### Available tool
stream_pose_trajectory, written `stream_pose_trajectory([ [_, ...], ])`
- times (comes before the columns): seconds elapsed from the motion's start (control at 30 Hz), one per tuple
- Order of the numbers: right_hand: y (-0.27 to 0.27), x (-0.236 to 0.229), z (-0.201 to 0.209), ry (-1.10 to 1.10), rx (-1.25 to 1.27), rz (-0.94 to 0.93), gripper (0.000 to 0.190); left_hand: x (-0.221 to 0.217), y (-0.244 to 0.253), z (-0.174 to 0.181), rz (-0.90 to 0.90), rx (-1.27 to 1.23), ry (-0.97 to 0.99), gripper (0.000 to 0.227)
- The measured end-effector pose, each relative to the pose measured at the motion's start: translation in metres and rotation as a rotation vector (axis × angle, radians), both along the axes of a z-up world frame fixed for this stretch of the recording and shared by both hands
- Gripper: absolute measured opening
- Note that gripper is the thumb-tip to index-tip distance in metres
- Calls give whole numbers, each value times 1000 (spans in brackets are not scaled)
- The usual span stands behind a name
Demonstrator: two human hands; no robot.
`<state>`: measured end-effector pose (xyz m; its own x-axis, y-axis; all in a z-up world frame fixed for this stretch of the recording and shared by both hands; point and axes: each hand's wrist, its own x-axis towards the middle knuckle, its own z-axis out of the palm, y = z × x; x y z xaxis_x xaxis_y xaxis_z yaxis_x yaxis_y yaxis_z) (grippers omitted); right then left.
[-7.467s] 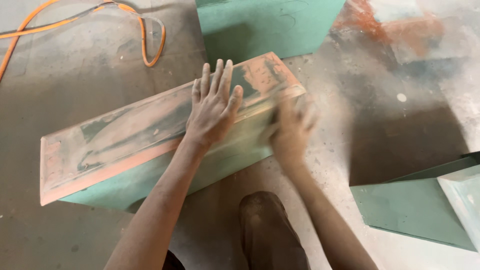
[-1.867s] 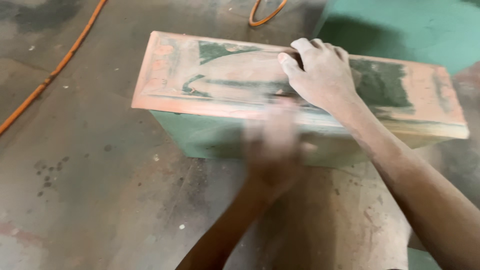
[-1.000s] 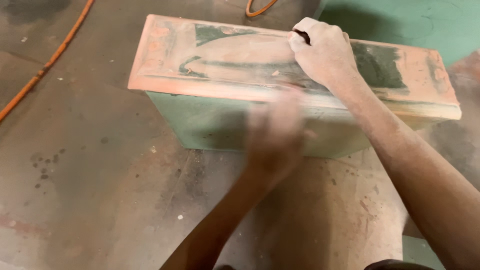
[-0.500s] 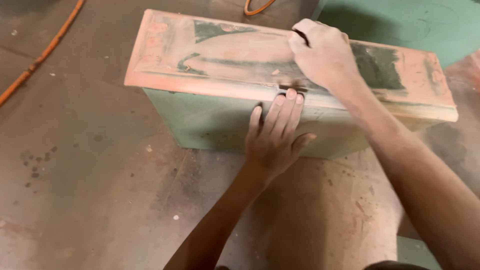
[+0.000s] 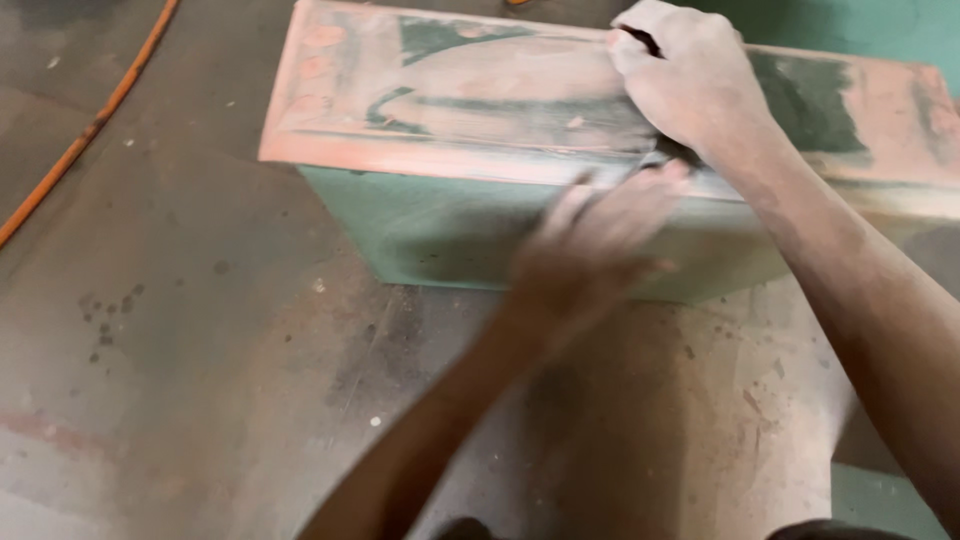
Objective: The person sands the surface of a green wooden cabinet using a sanding block, moving it back and forth across the top and edges. The person then flips the cabinet and continues sanding the other side.
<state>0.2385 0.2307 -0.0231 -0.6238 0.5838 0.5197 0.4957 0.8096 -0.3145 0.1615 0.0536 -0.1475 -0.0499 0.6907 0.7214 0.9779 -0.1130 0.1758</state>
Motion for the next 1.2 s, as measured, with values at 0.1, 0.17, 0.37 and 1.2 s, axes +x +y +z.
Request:
stream_pose_trajectory([
  [0.1,-3,-6,4,-5,-28,1,26,-84,-37,2,291,-8,129,77],
  [0.17,-3,-8,2,-33,16,-27,27,-107,-42,8,459,-27,210,77],
  [0.37,-9,-18,4,-73,38,-48,31,-16,9,14,198,84,-110,85],
  [1.2,-16,-24,6,-117,79,-59,32,-8,-16,11,375,107,6,48],
])
